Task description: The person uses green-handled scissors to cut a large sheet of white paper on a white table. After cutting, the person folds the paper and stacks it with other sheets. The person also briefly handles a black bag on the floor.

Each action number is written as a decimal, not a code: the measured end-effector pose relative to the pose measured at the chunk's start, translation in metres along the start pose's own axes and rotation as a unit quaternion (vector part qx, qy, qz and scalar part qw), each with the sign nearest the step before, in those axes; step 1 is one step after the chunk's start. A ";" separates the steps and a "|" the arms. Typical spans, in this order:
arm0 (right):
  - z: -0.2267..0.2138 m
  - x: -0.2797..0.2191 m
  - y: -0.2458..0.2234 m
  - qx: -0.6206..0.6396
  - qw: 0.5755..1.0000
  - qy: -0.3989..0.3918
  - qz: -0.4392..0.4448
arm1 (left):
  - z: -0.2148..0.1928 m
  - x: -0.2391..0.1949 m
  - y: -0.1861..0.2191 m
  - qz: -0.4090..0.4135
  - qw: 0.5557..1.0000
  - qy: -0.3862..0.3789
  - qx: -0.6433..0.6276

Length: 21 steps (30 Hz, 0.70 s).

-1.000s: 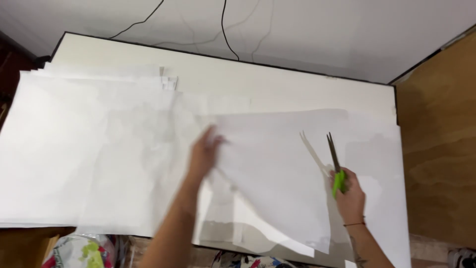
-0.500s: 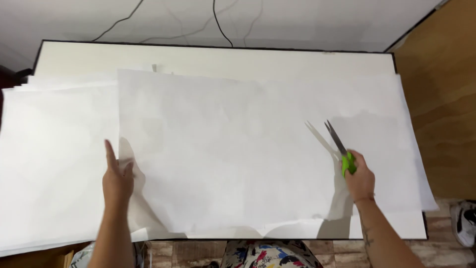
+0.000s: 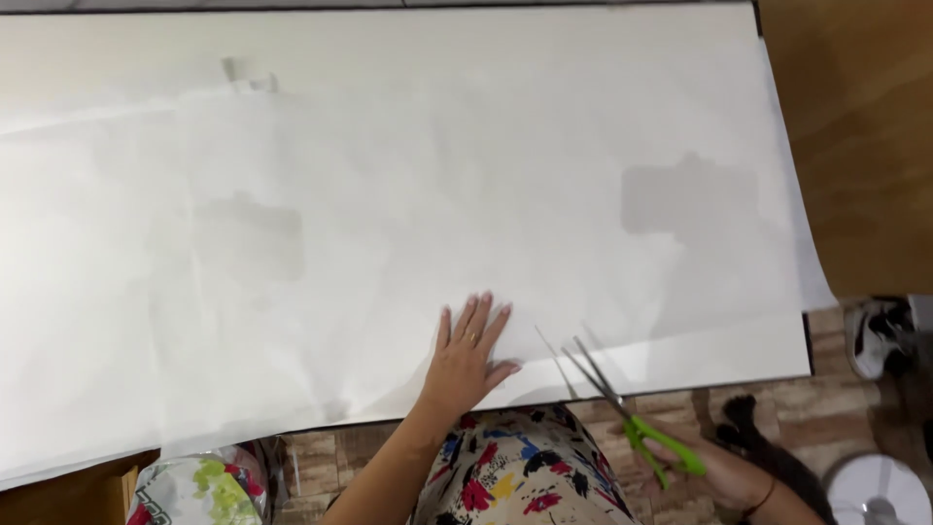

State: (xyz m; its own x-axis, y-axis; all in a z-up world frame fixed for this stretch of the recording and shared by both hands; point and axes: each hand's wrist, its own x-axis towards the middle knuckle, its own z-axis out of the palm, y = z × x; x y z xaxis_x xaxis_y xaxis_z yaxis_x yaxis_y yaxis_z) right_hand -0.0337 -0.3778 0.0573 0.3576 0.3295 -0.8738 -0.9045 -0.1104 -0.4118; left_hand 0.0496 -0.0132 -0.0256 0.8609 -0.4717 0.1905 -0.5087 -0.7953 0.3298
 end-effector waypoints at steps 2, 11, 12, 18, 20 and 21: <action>0.009 0.006 0.028 0.072 0.994 0.042 0.070 | 0.016 0.008 0.003 -0.023 0.999 -0.009 0.040; 0.089 0.049 0.000 -0.016 0.992 0.053 -0.114 | 0.008 0.020 0.002 -0.026 0.999 0.015 0.020; 0.094 0.049 -0.005 -0.015 0.992 0.052 -0.114 | 0.008 0.020 0.002 -0.025 0.999 0.014 0.021; 0.106 0.061 -0.010 -0.015 0.984 0.095 -0.152 | 0.004 0.018 0.004 -0.015 0.999 0.044 0.011; 0.103 0.066 -0.006 0.006 0.983 0.093 -0.158 | 0.004 0.018 0.004 -0.008 0.999 0.045 0.024; 0.103 0.068 -0.005 0.004 0.983 0.092 -0.158 | 0.005 0.018 0.004 -0.009 0.999 0.046 0.024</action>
State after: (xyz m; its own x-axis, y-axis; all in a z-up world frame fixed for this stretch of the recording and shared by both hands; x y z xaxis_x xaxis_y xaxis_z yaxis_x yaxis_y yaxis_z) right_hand -0.0285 -0.2587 0.0268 0.6559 0.1698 -0.7355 -0.7437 -0.0216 -0.6682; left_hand 0.0629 -0.0265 -0.0258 0.8655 -0.4224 0.2692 -0.4911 -0.8214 0.2899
